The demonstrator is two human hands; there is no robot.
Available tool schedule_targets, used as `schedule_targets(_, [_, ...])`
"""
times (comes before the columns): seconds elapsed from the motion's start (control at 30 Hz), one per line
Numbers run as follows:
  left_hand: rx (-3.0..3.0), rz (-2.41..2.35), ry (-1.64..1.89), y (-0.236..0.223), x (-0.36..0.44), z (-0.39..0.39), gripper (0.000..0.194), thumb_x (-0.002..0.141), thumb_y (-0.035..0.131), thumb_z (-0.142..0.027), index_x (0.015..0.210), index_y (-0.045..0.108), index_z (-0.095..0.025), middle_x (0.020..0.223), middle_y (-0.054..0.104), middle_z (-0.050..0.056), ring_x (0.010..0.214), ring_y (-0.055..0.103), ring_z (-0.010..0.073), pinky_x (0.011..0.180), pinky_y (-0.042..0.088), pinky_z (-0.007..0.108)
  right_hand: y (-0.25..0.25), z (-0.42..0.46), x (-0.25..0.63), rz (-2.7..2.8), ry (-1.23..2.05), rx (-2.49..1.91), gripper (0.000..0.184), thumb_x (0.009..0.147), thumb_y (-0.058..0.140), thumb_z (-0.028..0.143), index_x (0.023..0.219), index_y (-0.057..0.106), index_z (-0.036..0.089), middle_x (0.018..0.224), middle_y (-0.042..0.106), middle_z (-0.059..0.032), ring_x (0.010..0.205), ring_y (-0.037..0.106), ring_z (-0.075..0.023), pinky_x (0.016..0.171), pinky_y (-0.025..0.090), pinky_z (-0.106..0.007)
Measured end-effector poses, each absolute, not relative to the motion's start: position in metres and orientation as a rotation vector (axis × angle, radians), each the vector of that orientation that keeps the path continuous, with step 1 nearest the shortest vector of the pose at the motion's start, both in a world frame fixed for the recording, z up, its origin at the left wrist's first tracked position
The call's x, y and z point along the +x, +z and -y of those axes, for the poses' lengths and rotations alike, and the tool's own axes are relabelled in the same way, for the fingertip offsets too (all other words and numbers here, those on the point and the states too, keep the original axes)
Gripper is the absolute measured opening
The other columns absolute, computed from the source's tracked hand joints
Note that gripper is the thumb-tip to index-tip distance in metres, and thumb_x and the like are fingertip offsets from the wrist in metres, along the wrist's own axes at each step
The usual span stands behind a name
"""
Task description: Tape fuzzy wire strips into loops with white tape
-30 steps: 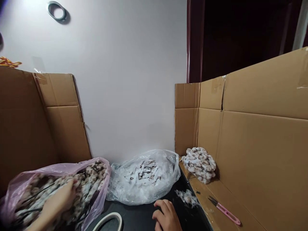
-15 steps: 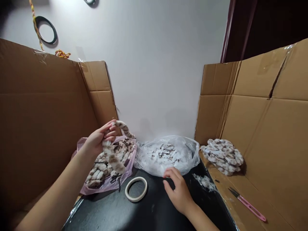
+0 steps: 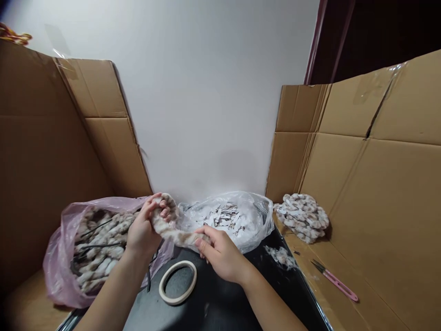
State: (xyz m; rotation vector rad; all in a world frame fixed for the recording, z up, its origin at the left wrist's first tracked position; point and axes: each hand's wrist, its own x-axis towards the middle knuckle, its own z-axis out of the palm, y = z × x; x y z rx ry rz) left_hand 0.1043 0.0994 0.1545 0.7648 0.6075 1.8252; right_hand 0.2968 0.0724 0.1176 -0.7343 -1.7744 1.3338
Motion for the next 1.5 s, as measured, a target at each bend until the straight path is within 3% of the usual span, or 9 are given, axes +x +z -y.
schedule_targets(0.13, [1.437, -1.157, 1.563, 0.143, 0.104, -0.098, 0.026, 0.081, 0.058, -0.037, 0.103, 0.061, -0.023, 0.095, 0.057, 0.004, 0.088, 0.055, 0.0206, 0.081, 0.045, 0.034, 0.126, -0.083, 0.304, 1.56, 1.114, -0.78, 0.026, 0.084, 0.062, 0.042, 0.09, 0.065, 0.017, 0.073, 0.062, -0.001, 0.068, 0.06, -0.0141, 0.066, 0.048, -0.026])
schedule_targets(0.23, [2.05, -1.634, 1.182, 0.144, 0.108, -0.083, 0.03, 0.083, 0.055, -0.05, 0.09, 0.069, -0.024, 0.097, 0.053, 0.008, 0.103, 0.045, 0.0313, 0.098, 0.029, 0.057, 0.134, -0.082, 0.314, 1.464, 1.041, -0.801, 0.023, 0.082, 0.064, 0.039, 0.086, 0.065, 0.017, 0.07, 0.063, -0.001, 0.069, 0.062, -0.0156, 0.067, 0.05, -0.026])
schedule_targets(0.3, [2.248, -1.733, 1.071, 0.148, 0.116, -0.069, 0.033, 0.082, 0.055, -0.055, 0.09, 0.069, -0.026, 0.11, 0.049, 0.009, 0.114, 0.036, 0.036, 0.101, 0.021, 0.063, 0.138, -0.079, 0.321, 1.429, 1.024, -0.8, 0.021, 0.081, 0.065, 0.038, 0.085, 0.066, 0.017, 0.069, 0.063, -0.0008, 0.068, 0.062, -0.0155, 0.065, 0.05, -0.026])
schedule_targets(0.4, [2.273, -1.248, 0.898, 0.147, 0.137, -0.054, 0.032, 0.087, 0.052, -0.052, 0.103, 0.061, -0.025, 0.115, 0.05, 0.01, 0.114, 0.041, 0.03, 0.101, 0.033, 0.048, 0.142, -0.074, 0.327, 1.413, 1.06, -0.756, 0.02, 0.079, 0.069, 0.036, 0.084, 0.066, 0.017, 0.071, 0.064, -0.0009, 0.065, 0.061, -0.0143, 0.064, 0.05, -0.026])
schedule_targets(0.47, [2.006, -0.97, 0.829, 0.139, 0.151, -0.05, 0.031, 0.095, 0.039, -0.047, 0.096, 0.055, -0.021, 0.092, 0.056, 0.006, 0.088, 0.053, 0.0208, 0.084, 0.044, 0.035, 0.142, -0.073, 0.329, 1.425, 1.155, -0.706, 0.021, 0.075, 0.073, 0.035, 0.083, 0.065, 0.017, 0.07, 0.063, -0.0005, 0.063, 0.059, -0.0137, 0.062, 0.05, -0.026])
schedule_targets(0.6, [1.577, -0.812, 0.887, 0.119, 0.164, -0.056, 0.036, 0.095, 0.034, -0.051, 0.079, 0.043, -0.019, 0.061, 0.032, -0.006, 0.051, 0.033, 0.0092, 0.05, 0.032, 0.021, 0.142, -0.076, 0.332, 1.451, 1.351, -0.601, 0.024, 0.07, 0.078, 0.035, 0.077, 0.065, 0.017, 0.074, 0.063, -0.0007, 0.067, 0.059, -0.0133, 0.066, 0.05, -0.026])
schedule_targets(1.03, [1.846, -0.913, 0.798, 0.126, 0.153, -0.061, 0.034, 0.098, 0.034, -0.043, 0.08, 0.048, -0.018, 0.068, 0.039, -0.003, 0.062, 0.034, 0.0114, 0.057, 0.03, 0.024, 0.138, -0.08, 0.332, 1.482, 1.336, -0.692, 0.025, 0.069, 0.079, 0.037, 0.072, 0.066, 0.016, 0.068, 0.062, 0.0004, 0.066, 0.058, -0.0127, 0.067, 0.051, -0.025])
schedule_targets(1.27, [1.848, -0.955, 0.744, 0.129, 0.15, -0.061, 0.037, 0.097, 0.032, -0.039, 0.066, 0.034, -0.02, 0.064, 0.032, -0.004, 0.06, 0.03, 0.0117, 0.056, 0.028, 0.025, 0.131, -0.079, 0.327, 1.596, 1.336, -0.731, 0.021, 0.071, 0.077, 0.034, 0.076, 0.067, 0.016, 0.074, 0.065, -0.0015, 0.077, 0.063, -0.0171, 0.076, 0.051, -0.029])
schedule_targets(1.5, [1.977, -1.053, 0.639, 0.125, 0.147, -0.074, 0.039, 0.097, 0.031, -0.046, 0.069, 0.039, -0.019, 0.065, 0.034, -0.004, 0.06, 0.033, 0.012, 0.056, 0.026, 0.027, 0.136, -0.086, 0.353, 1.796, 1.002, -0.968, 0.034, 0.071, 0.074, 0.022, 0.104, 0.065, 0.021, 0.097, 0.066, -0.0039, 0.089, 0.064, -0.0177, 0.078, 0.052, -0.029])
